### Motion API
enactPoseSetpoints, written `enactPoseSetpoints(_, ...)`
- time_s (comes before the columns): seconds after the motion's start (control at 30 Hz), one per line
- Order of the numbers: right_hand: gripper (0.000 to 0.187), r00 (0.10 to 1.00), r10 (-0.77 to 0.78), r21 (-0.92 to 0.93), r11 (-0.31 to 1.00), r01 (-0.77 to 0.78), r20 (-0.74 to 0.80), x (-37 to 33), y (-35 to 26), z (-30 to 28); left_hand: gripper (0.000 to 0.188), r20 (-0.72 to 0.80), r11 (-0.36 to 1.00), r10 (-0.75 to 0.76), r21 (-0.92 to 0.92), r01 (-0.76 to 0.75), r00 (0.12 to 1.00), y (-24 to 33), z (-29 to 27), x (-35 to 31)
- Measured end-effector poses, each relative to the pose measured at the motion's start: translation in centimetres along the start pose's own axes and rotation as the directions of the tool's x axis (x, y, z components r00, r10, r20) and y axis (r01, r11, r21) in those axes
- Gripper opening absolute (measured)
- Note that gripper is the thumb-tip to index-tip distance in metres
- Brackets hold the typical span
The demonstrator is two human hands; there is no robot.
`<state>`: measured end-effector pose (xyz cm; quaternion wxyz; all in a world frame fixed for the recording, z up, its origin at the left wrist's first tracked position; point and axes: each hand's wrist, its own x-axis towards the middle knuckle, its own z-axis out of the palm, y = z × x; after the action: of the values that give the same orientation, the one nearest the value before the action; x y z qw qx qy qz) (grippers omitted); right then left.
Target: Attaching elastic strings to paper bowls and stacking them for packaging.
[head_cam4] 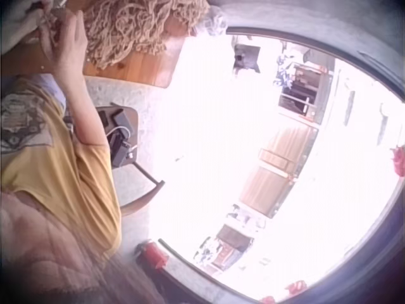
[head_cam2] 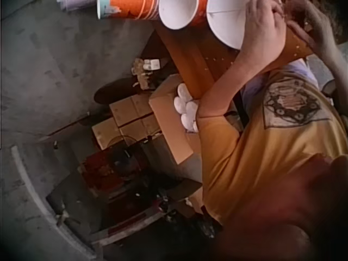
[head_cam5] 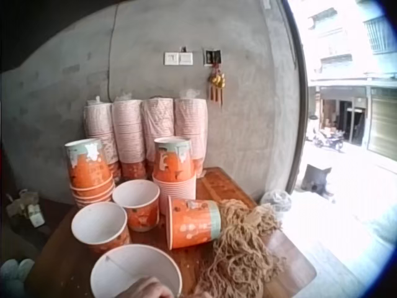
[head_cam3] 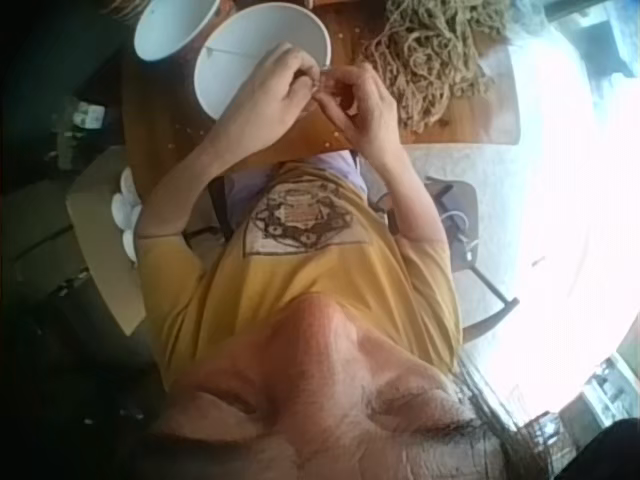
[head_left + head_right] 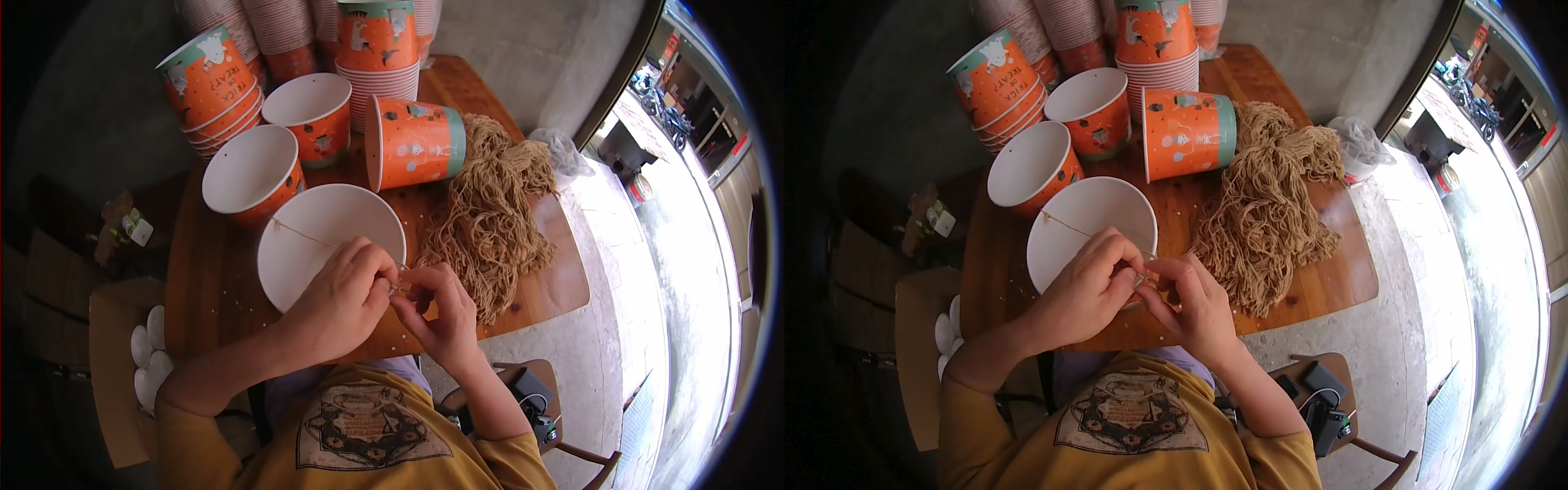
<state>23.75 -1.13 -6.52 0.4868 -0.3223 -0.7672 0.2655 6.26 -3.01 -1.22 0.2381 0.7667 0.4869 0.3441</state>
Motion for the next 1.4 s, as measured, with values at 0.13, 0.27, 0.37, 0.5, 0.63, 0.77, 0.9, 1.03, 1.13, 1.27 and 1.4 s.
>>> enactPoseSetpoints(0.13, 0.025, 0.996, -0.038, -0.069, 0.997, 0.033, -0.076, 0.2, -0.4, 0.0, 0.006, -0.013, 1.000, 0.008, -0.013, -0.008, 1.000, -0.2, 0.1, -0.1)
enactPoseSetpoints(0.27, 0.026, 0.995, -0.077, -0.175, 0.982, 0.065, -0.062, -0.2, -0.1, -0.1, 0.009, -0.024, 0.999, 0.039, 0.021, -0.039, 0.999, 0.0, 0.0, -0.1)
enactPoseSetpoints(0.37, 0.028, 0.997, -0.046, -0.169, 0.985, 0.036, -0.060, -1.0, 0.5, -0.1, 0.012, -0.011, 0.997, 0.057, 0.045, -0.057, 0.998, -0.2, 0.1, -0.2)
enactPoseSetpoints(0.5, 0.029, 0.999, 0.017, -0.081, 0.996, -0.020, -0.038, -0.9, -0.1, -0.2, 0.014, -0.028, 0.993, 0.064, 0.097, -0.061, 0.998, -0.2, 0.0, -0.2)
enactPoseSetpoints(0.63, 0.027, 0.997, -0.065, -0.104, 0.993, 0.061, -0.038, -0.8, 0.3, -0.1, 0.007, -0.044, 0.995, 0.067, 0.083, -0.063, 0.997, 0.0, -0.1, -0.2)
enactPoseSetpoints(0.77, 0.025, 0.997, -0.075, -0.121, 0.990, 0.074, -0.009, -1.4, 0.7, -0.1, 0.013, 0.001, 0.992, 0.063, 0.112, -0.063, 0.998, 0.1, -0.3, -0.5)
enactPoseSetpoints(0.9, 0.026, 0.998, -0.053, -0.048, 0.997, 0.054, 0.030, -0.9, 0.2, -0.4, 0.015, -0.032, 0.986, 0.133, 0.105, -0.129, 0.991, -0.5, -0.7, -0.9)
enactPoseSetpoints(1.03, 0.023, 0.976, -0.043, -0.221, 0.971, 0.091, 0.212, 0.6, -1.0, -3.7, 0.022, 0.115, 0.993, -0.107, -0.030, 0.112, 0.988, 1.6, -2.7, -2.3)
enactPoseSetpoints(1.13, 0.023, 0.953, -0.082, -0.318, 0.932, 0.177, 0.290, 2.1, -2.1, -5.8, 0.027, 0.156, 0.965, 0.062, 0.243, -0.099, 0.986, 1.4, -3.5, -4.1)
enactPoseSetpoints(1.27, 0.017, 0.915, -0.189, -0.209, 0.938, 0.275, 0.355, 4.0, -2.5, -5.1, 0.020, 0.152, 0.918, 0.130, 0.354, -0.177, 0.980, 1.3, -4.7, -6.1)
enactPoseSetpoints(1.4, 0.018, 0.893, -0.319, -0.138, 0.916, 0.376, 0.318, 5.0, -2.0, -2.2, 0.016, 0.073, 0.864, 0.207, 0.454, -0.217, 0.976, 1.2, -5.0, -6.6)
